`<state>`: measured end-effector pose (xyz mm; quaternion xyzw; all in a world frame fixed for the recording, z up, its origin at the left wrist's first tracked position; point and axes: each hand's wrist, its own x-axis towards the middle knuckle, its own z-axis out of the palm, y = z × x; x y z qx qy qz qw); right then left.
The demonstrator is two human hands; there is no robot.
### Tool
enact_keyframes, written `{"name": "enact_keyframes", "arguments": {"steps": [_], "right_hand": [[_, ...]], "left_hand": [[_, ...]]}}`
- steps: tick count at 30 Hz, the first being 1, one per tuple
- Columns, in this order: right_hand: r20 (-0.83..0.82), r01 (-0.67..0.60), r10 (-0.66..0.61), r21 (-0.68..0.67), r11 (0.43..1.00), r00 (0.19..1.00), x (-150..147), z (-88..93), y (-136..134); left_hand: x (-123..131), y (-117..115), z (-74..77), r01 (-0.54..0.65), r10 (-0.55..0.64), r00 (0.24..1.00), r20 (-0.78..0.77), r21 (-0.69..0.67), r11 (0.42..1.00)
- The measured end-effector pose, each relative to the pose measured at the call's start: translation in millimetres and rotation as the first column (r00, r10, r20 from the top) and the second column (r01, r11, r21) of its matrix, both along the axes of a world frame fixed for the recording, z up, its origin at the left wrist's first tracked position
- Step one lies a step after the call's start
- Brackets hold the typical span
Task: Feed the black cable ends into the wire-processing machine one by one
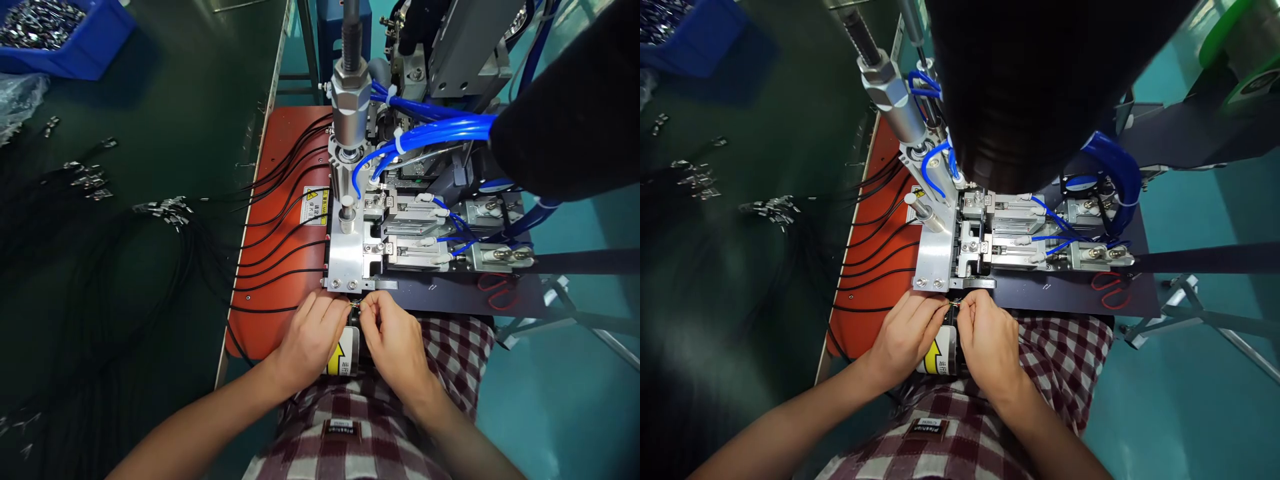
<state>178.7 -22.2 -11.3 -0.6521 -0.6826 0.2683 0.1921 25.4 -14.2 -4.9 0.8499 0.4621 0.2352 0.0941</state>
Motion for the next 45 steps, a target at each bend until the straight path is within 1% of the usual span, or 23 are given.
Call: {"name": "enact_keyframes", "arguments": {"steps": [4,6,8,12,16,19,22,25,31,34,40,45], "right_hand": [[-0.111,0.032,-0.041,-0.076,0.997,0.993,6,-2.9,-1],[-0.154,0.060,-0.070,-0.072,0.996,0.985,9,-4.1,-4],[-0.194,0.077,-0.077,-0.008,0.997,0.978,10,-4.9,-8],[-0.216,0.016,0.020,0.162,0.987,0.976,8,-6.0,-13],[-0.223,-0.002,0.046,0.194,0.981,0.974,2,-7.6,-9],[-0.228,-0.019,0.070,0.215,0.976,0.971,1,-8.3,-4],[-0.232,-0.016,0.070,0.230,0.973,0.970,2,-9.8,-2],[-0.266,0.014,0.044,0.213,0.977,0.963,3,-13.4,-4],[-0.444,0.132,-0.097,0.049,0.990,0.891,3,-21.4,-10],[-0.476,0.158,-0.137,0.004,0.987,0.869,3,-22.2,-10],[-0.425,0.143,-0.110,0.047,0.989,0.898,5,-20.6,-5],[-0.450,0.161,-0.121,0.052,0.986,0.885,9,-19.5,-5]], "left_hand": [[-1,0,-0.3,0.004,-0.004,1.000,0.011,-0.010,1.000],[-1,-1,-1.2,-0.001,0.002,1.000,0.031,-0.031,1.000],[-2,-2,-3.2,-0.013,0.017,0.998,0.068,-0.064,0.998],[-2,-4,-8.9,-0.050,0.068,0.988,0.141,-0.127,0.991],[-3,-5,-11.3,-0.042,0.073,0.975,0.210,-0.149,0.988],[-5,-4,-9.1,-0.014,0.060,0.962,0.266,-0.173,0.985],[-7,-4,-5.8,-0.011,0.071,0.949,0.306,-0.193,0.981],[-7,-5,-4.8,-0.028,0.089,0.945,0.316,-0.194,0.981],[-6,-7,-8.2,-0.025,0.068,0.955,0.288,-0.149,0.988],[-6,-7,-8.9,-0.017,0.053,0.963,0.265,-0.136,0.991],[-7,-6,-8.0,-0.016,0.054,0.969,0.239,-0.158,0.987],[-6,-6,-7.8,-0.025,0.067,0.967,0.245,-0.169,0.985]]}}
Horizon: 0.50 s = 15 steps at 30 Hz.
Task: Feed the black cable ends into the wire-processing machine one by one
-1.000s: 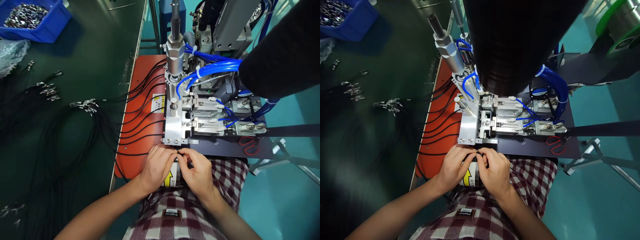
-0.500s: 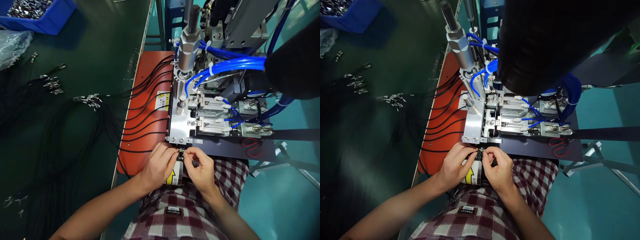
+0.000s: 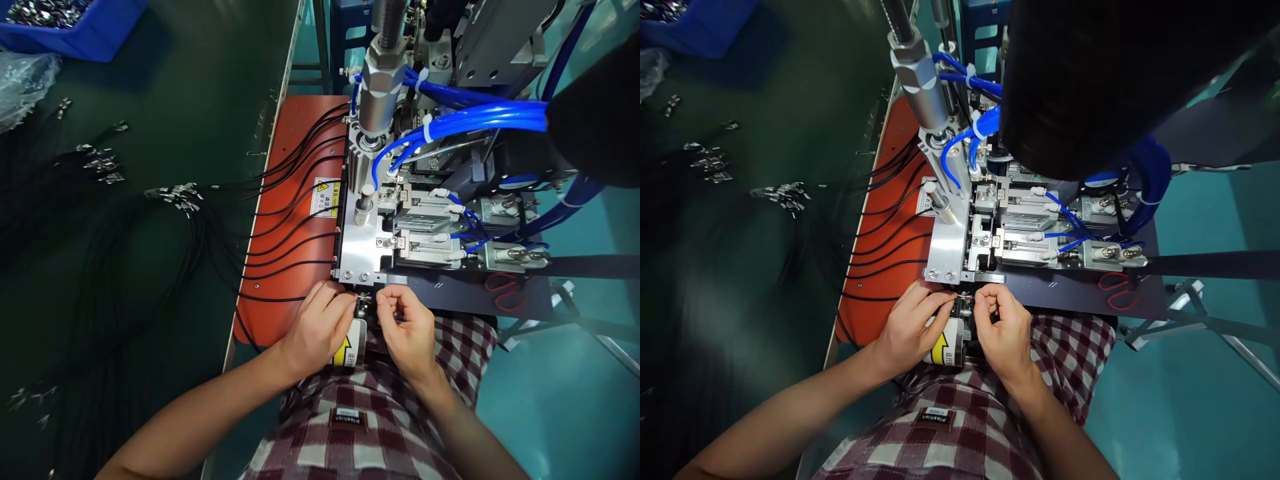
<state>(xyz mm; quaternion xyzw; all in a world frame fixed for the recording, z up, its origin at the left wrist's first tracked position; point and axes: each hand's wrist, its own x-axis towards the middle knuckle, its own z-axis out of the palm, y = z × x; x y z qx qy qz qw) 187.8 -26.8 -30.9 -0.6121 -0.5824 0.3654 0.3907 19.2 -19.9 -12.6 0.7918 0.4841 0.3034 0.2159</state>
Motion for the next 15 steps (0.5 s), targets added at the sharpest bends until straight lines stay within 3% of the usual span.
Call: {"name": "enact_keyframes", "arguments": {"steps": [15], "right_hand": [[0.136,-0.123,0.117,0.041,0.992,0.984,-2.9,0.3,1.1]], "left_hand": [[-0.2,-0.1,-0.7,-0.002,0.002,1.000,-0.016,0.012,1.000]]}}
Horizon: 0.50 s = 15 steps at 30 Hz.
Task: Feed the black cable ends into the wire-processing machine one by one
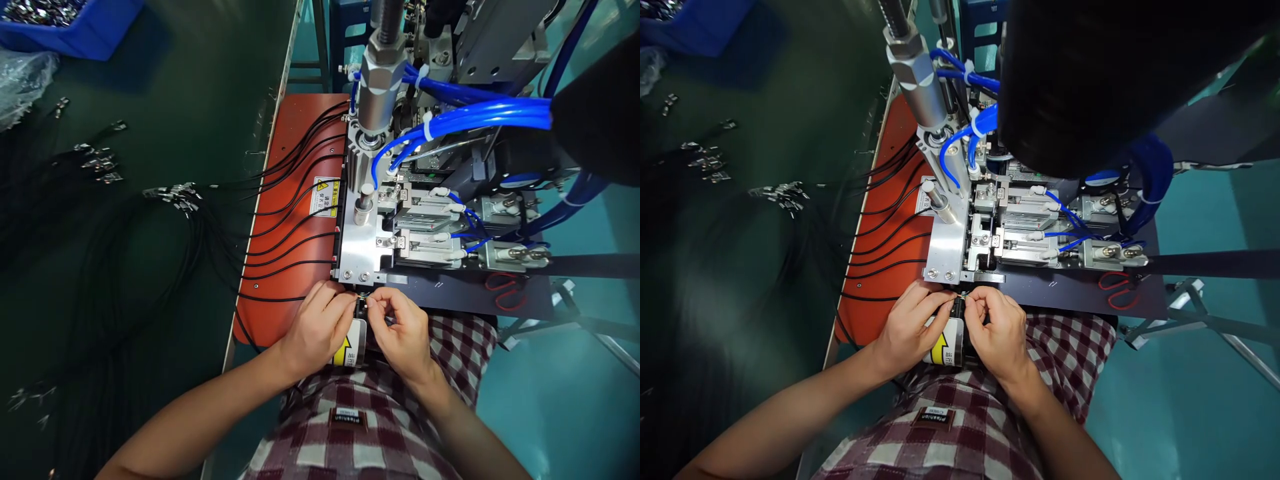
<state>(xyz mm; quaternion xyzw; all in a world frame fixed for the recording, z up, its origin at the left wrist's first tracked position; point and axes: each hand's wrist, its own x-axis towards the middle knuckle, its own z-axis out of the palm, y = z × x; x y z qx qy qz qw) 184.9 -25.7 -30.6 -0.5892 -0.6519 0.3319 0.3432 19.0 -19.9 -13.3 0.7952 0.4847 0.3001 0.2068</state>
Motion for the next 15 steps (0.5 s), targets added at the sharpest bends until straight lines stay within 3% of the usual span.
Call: {"name": "enact_keyframes", "arguments": {"steps": [6,15], "right_hand": [[-0.063,0.005,-0.012,-0.123,0.992,0.998,-1,2.3,2],[-0.040,0.004,-0.012,-0.191,0.982,0.999,-1,11.5,3]], "left_hand": [[0,-1,1.1,-0.001,0.001,1.000,-0.006,0.002,1.000],[0,0,1.6,0.001,-0.001,1.000,-0.012,0.008,1.000]]}}
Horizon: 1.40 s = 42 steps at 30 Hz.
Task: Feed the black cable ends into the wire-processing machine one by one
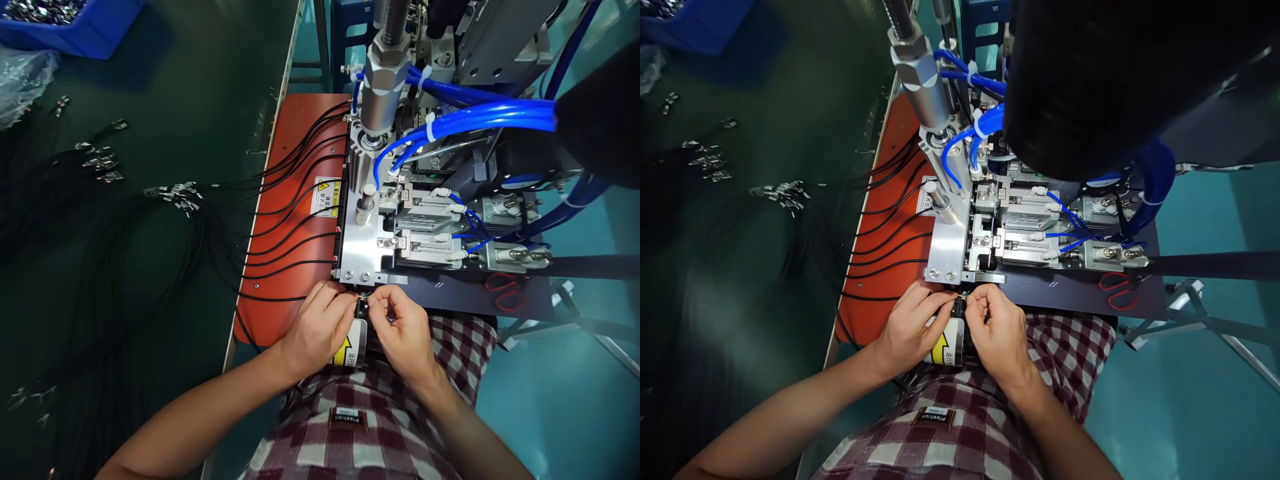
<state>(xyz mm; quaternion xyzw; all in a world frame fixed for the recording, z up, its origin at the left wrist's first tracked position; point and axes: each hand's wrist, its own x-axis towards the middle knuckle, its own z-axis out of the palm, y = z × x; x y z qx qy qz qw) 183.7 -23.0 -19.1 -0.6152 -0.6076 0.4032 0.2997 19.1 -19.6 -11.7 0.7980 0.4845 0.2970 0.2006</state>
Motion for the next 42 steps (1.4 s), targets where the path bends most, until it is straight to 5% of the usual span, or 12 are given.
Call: {"name": "enact_keyframes", "arguments": {"steps": [3,9,16,31,42], "right_hand": [[-0.015,0.022,-0.022,-0.050,0.999,1.000,1,0.4,2],[-0.350,-0.013,-0.128,-0.373,0.928,0.928,7,-6.1,10],[-0.285,0.148,-0.188,-0.157,0.976,0.940,-1,-9.9,0],[-0.549,0.051,-0.371,-0.511,0.858,0.749,-8,-15.7,11],[-0.490,0.099,-0.253,-0.318,0.943,0.834,-7,-22.0,-1]], "left_hand": [[0,0,-0.6,0.000,0.000,1.000,-0.009,-0.005,1.000],[0,-1,-2.5,-0.003,0.003,1.000,0.004,-0.007,1.000],[0,0,-2.6,0.003,-0.003,1.000,0.010,0.016,1.000],[-1,-2,-4.2,0.018,-0.017,0.999,-0.033,0.026,1.000],[-2,-2,-1.5,0.042,-0.041,0.998,-0.038,0.019,0.999]]}}
